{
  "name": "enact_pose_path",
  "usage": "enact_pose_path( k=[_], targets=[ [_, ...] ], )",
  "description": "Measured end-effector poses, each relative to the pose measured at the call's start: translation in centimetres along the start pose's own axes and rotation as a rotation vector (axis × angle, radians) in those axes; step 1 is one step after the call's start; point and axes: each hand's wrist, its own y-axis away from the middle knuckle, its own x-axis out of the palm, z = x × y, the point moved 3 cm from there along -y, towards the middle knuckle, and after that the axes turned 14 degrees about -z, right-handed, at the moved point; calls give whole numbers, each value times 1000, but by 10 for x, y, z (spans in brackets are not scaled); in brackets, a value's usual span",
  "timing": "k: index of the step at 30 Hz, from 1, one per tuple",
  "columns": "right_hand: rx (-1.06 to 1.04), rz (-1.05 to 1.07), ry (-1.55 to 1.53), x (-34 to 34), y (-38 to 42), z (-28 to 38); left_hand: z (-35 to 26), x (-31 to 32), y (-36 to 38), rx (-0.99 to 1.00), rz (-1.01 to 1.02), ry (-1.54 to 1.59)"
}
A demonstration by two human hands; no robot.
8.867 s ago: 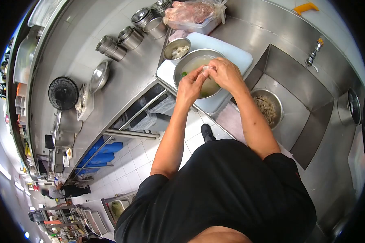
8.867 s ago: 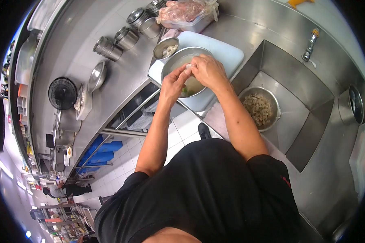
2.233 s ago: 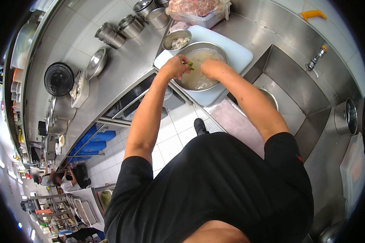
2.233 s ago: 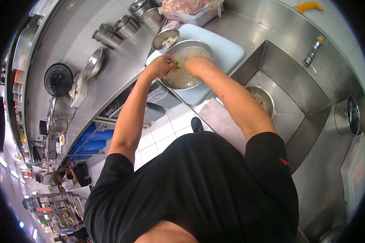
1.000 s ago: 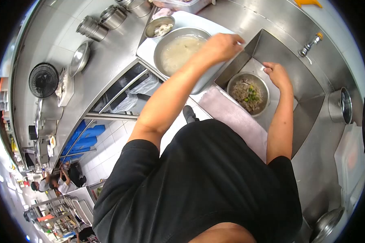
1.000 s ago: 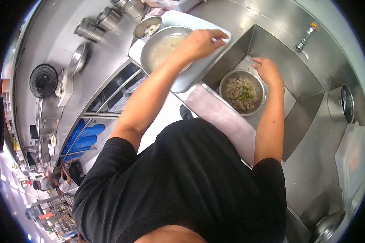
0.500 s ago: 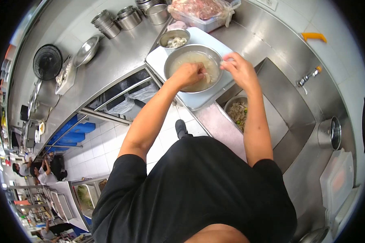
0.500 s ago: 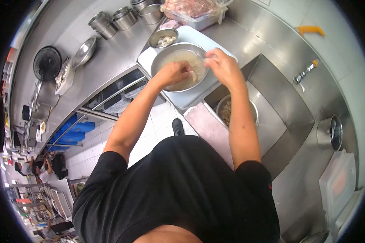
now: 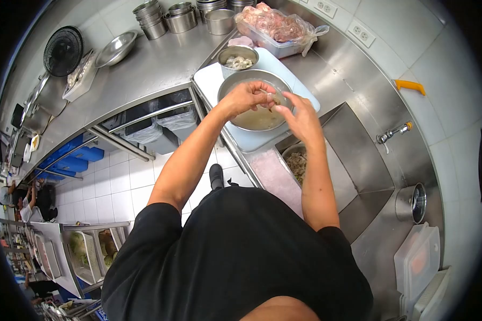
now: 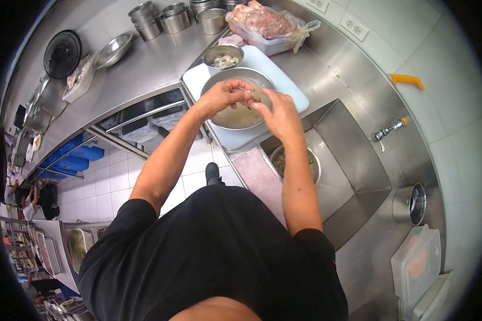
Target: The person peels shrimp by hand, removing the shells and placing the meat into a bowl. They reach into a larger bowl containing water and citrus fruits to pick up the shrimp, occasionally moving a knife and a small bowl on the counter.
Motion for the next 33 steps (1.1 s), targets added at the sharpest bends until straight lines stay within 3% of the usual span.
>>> enact_pose_path(
  k=[5,8,15,19,23,24,26,27,29,32,33],
  targets=[
    [223,158,-285,30,-14,5,-2,-5,8,34,-49,87],
    [212,124,-281,27,-12,9,0,-6,11,26,-76,74],
    [-2,191,-85,-3,5,-4,2,17,10,-130,132,99],
    [167,203,-147,-33,25,-24,-5,22,9,-116,93,-7],
    [448,145,14,-57,55,-75,32,2,-6,435,-300,-827],
    [513,149,92,-60,62,-88,39,1,-5,375,-229,-944],
    [166,108,332,-57,72,-107,51,1,3,247,-77,-1176],
    [-11,86,451,-57,73,-111,54,3,5,228,-93,-1168],
    [-15,-37,277,-50,46,-70,56,5,2,196,-128,-1158],
    [-101,-99,44,-18,14,-8,31,8,15,192,-214,-830],
    [-166,-68,21,-3,6,2,25,8,17,102,-228,-628]
  ],
)
